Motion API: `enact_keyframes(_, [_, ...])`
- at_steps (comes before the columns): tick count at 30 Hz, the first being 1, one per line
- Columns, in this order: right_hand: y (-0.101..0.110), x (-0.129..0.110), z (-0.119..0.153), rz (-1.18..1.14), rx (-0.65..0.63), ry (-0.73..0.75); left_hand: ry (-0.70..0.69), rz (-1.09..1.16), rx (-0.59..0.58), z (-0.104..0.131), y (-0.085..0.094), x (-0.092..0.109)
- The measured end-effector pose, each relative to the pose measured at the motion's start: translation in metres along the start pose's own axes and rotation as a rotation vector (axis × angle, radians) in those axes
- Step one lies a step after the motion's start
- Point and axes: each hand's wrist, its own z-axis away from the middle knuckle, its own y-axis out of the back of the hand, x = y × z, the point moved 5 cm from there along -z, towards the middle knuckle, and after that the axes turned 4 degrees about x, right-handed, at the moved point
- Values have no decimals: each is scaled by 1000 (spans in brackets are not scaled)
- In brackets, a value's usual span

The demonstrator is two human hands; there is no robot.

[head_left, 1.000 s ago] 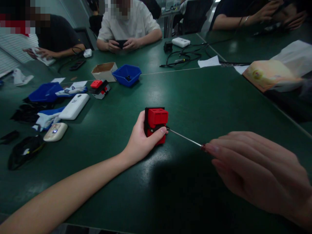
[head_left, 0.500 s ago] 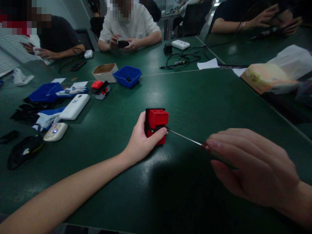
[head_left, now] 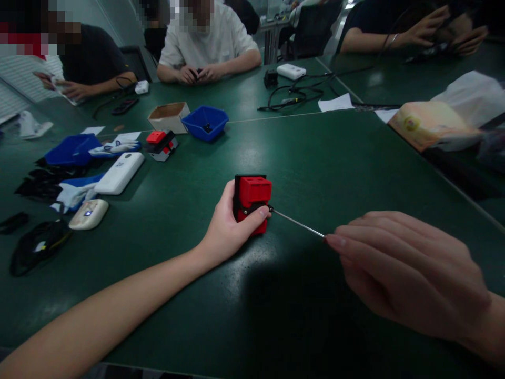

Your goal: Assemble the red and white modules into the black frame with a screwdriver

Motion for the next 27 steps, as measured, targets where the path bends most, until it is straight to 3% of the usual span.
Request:
enact_keyframes(4, [-2,0,-1,-17,-56,-32,-20,-36,12,0,1,-1])
enact_keyframes(9, [3,-2,-9,79,77,20,-13,20,-6,-1,-1,-1])
enact_keyframes(15, [2,-3,-13,19,48,20,-36,-17,10,-1,0,-1])
enact_keyframes(27, [5,-2,-16,27,113,-4,-64,-52,4,-1,2,-2])
